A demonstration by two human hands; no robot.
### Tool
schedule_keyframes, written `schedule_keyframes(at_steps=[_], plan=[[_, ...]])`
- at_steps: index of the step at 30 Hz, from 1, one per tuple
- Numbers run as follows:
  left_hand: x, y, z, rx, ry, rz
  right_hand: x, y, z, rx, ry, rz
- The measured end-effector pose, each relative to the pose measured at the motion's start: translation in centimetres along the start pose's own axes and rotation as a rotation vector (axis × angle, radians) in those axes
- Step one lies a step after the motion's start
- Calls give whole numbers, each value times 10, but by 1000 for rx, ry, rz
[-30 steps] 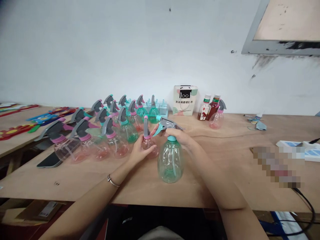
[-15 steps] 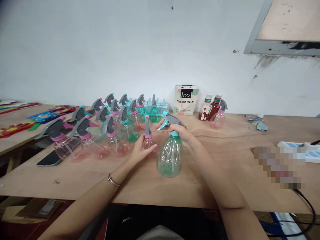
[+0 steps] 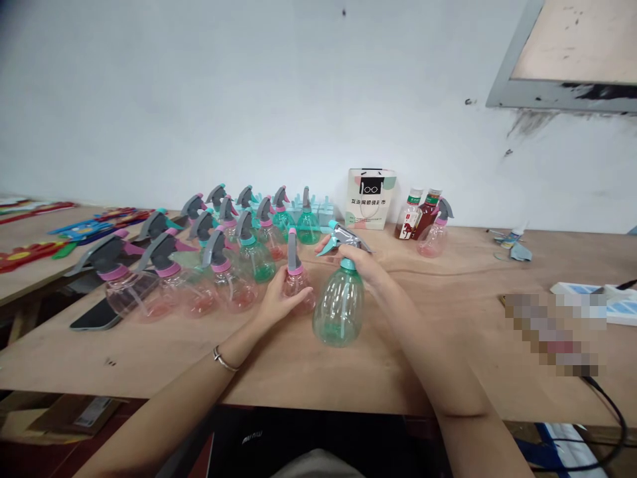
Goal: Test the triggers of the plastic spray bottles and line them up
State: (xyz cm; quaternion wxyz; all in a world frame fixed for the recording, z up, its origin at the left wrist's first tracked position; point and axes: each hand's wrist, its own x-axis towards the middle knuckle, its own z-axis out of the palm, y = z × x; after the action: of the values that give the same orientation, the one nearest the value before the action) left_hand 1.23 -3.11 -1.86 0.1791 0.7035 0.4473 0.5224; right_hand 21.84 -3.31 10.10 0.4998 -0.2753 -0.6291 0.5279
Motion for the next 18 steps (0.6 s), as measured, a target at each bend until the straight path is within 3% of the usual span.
schedule_keyframes(at_steps=[4, 7, 11, 13, 16, 18], plan=[[0, 0, 0, 20, 0, 3, 1, 3, -7, -52, 106, -12], [0, 0, -1, 31, -3, 6, 2, 0, -18, -195, 93, -65], [0, 1, -1, 28, -4, 11, 2, -10, -59, -506, 155, -106], [1, 1, -1, 22, -1, 6, 0, -12, -90, -594, 304, -95], [1, 0, 0, 12, -2, 3, -5, -11, -140, -693, 659, -106], [1, 0, 0, 8, -9, 7, -9, -6, -172, -789, 827, -92]])
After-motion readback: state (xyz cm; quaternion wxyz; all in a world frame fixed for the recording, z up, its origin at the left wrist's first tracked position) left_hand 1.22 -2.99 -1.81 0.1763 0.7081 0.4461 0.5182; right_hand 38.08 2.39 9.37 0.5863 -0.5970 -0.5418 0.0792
